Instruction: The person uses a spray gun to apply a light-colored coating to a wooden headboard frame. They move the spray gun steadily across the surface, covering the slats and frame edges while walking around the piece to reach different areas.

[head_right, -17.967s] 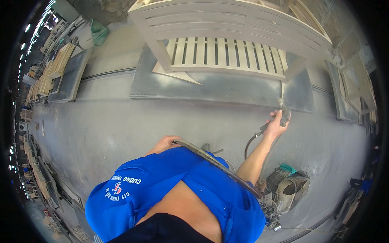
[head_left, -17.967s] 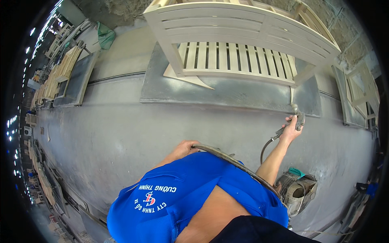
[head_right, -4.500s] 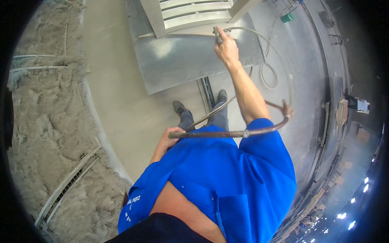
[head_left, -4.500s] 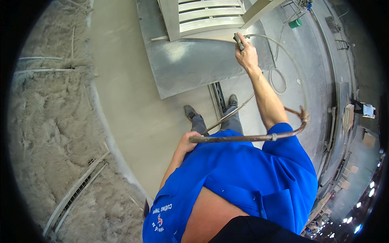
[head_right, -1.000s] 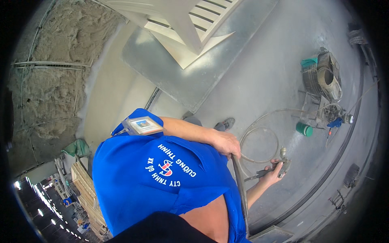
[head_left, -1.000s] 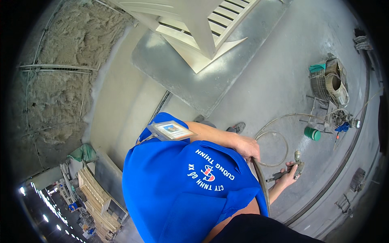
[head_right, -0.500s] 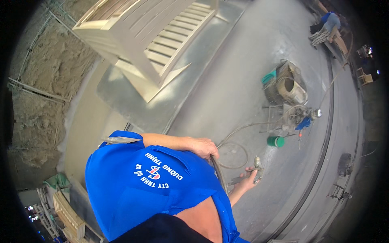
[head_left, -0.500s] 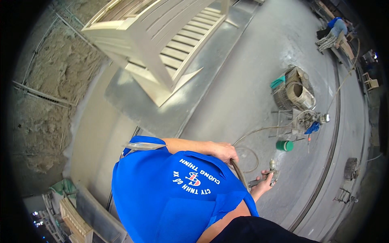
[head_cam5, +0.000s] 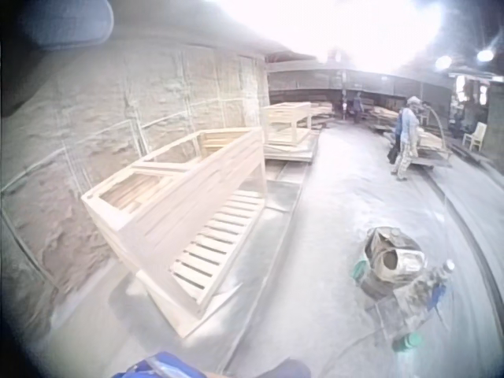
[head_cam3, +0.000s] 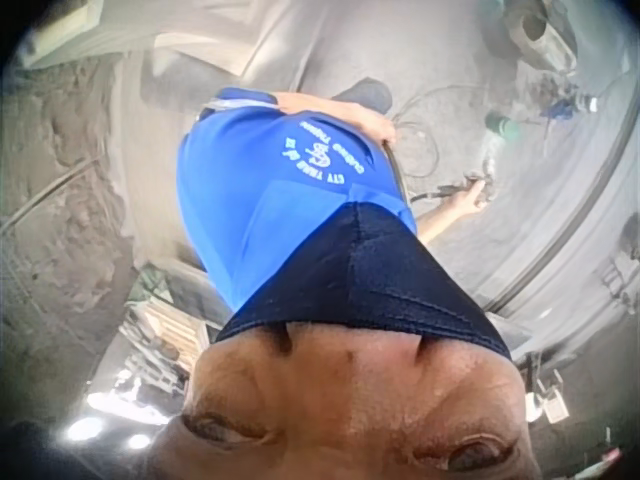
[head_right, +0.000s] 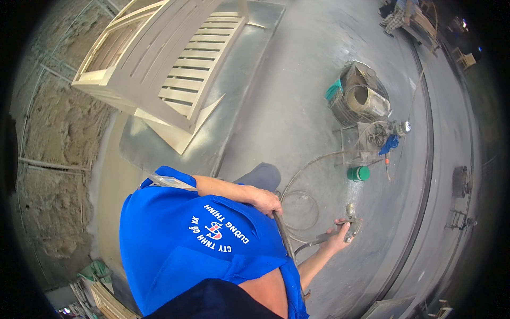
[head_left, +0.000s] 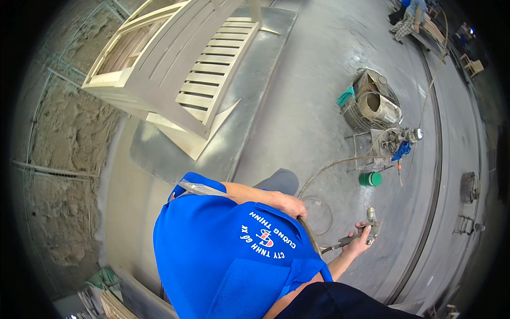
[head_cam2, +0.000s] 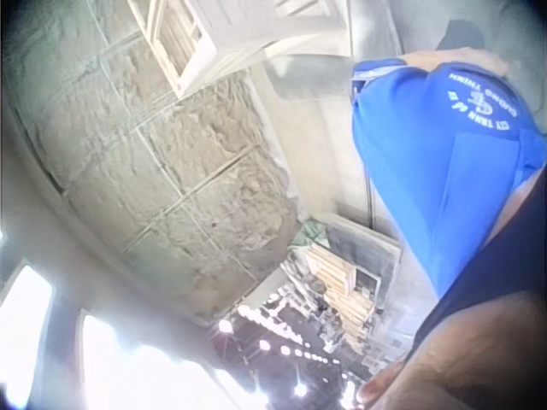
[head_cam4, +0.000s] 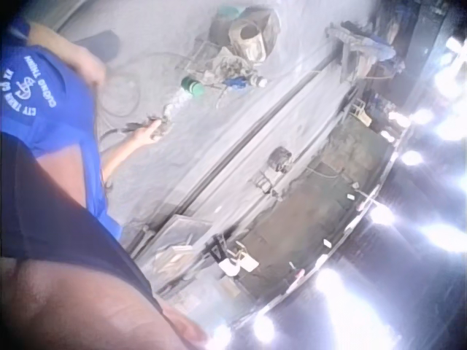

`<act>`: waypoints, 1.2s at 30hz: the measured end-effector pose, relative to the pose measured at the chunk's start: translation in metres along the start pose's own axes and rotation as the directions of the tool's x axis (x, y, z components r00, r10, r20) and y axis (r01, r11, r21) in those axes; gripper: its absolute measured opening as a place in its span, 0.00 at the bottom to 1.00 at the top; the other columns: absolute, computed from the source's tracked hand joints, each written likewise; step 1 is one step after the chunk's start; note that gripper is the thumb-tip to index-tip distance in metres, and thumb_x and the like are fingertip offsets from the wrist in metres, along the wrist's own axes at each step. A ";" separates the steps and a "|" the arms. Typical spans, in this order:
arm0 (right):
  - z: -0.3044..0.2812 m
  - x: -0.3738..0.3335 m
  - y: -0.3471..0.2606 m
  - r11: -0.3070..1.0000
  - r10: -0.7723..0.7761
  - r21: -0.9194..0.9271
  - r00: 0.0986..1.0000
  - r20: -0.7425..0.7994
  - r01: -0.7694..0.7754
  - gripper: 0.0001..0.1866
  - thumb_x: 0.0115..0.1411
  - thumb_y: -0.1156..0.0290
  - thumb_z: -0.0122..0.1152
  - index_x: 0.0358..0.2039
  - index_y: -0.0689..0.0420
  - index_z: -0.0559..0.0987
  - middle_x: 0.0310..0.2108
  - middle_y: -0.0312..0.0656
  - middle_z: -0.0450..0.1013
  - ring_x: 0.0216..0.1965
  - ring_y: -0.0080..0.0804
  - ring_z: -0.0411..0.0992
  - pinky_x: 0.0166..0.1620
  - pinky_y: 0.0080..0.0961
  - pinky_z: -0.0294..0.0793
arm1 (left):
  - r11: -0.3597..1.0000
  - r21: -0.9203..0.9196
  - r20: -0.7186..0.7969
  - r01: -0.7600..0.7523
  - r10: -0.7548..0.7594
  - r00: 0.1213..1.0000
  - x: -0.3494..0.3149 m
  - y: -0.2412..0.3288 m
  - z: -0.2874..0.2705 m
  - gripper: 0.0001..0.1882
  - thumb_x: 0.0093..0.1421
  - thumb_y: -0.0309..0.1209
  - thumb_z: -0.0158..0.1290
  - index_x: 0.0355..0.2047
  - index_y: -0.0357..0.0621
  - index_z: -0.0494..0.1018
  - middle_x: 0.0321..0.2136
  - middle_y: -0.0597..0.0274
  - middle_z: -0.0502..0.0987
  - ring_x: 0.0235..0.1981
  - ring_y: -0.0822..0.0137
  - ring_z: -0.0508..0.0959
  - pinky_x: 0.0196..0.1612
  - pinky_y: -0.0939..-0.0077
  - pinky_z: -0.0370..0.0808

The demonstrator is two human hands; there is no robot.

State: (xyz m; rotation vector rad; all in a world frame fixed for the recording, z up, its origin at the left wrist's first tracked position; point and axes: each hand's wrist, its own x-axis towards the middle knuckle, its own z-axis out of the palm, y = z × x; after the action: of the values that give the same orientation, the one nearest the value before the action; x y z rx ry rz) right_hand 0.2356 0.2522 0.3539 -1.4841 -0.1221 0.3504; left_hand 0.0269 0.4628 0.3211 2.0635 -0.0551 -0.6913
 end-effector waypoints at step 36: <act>-0.144 0.075 0.122 0.981 0.156 -0.049 0.907 -0.391 -0.190 0.29 0.71 0.64 0.60 0.69 0.55 0.66 0.38 0.37 0.75 0.36 0.23 0.73 0.23 0.18 0.64 | 0.988 -0.026 0.166 -0.149 0.151 0.974 0.117 -0.025 0.013 0.13 0.61 0.33 0.62 0.41 0.40 0.75 0.37 0.45 0.80 0.44 0.41 0.79 0.45 0.47 0.73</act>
State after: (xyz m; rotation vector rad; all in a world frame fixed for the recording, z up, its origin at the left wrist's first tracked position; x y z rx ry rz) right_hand 0.3300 0.1435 0.2102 -1.6267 0.3168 0.1899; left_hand 0.1134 0.4315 0.2432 1.9608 -0.2991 -0.7672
